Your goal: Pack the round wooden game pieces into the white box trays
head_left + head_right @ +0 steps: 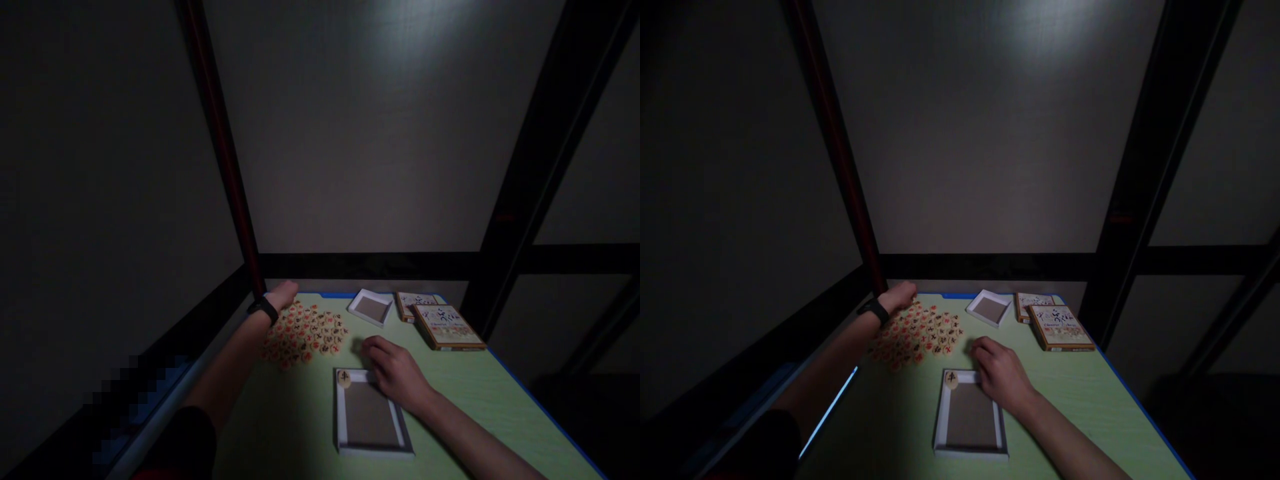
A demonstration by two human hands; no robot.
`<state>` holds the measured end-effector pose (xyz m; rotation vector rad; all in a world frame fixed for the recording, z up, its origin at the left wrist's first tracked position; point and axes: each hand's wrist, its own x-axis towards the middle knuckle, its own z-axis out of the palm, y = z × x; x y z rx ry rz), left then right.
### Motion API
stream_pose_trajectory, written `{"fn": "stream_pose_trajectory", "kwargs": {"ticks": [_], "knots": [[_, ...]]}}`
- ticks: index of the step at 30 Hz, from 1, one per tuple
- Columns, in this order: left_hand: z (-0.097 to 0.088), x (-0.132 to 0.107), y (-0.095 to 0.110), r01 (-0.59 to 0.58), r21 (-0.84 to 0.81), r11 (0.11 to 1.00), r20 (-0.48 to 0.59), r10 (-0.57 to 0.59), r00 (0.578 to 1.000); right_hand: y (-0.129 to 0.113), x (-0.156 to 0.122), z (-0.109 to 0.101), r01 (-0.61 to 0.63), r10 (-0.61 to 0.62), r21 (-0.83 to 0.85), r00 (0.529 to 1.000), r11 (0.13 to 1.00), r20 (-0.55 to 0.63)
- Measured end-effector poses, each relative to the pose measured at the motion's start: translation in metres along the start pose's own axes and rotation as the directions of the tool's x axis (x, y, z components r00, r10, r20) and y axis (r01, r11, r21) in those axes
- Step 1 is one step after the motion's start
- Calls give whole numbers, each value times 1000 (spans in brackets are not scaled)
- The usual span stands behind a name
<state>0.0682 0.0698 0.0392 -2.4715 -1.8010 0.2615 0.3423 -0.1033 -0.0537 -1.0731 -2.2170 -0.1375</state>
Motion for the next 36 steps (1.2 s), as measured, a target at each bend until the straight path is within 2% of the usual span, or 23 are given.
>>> {"fn": "stream_pose_trajectory", "kwargs": {"ticks": [7,11,20,25,28,31,36], "knots": [[-1,-11,28,-114,-37,993,-1,114,994,1,2,1,-30,30,-10,1000,1000,7],[2,-11,39,-119,-26,993,26,119,992,0,1,-1,-38,38,-8,999,999,9],[4,-3,41,-93,-27,995,24,93,995,-2,2,-1,-33,33,10,999,999,10],[-14,-16,44,-87,-71,994,-48,84,995,-1,2,0,-92,95,53,993,994,-64],[-29,-32,61,-133,-117,984,-133,117,984,-1,4,1,-160,181,141,971,977,-157],[-36,-53,89,-216,-237,947,-257,153,954,-4,6,2,-168,222,242,951,956,-216],[-27,-90,138,-314,-468,826,-255,215,943,-17,10,-2,-125,217,300,929,946,-299]]}}
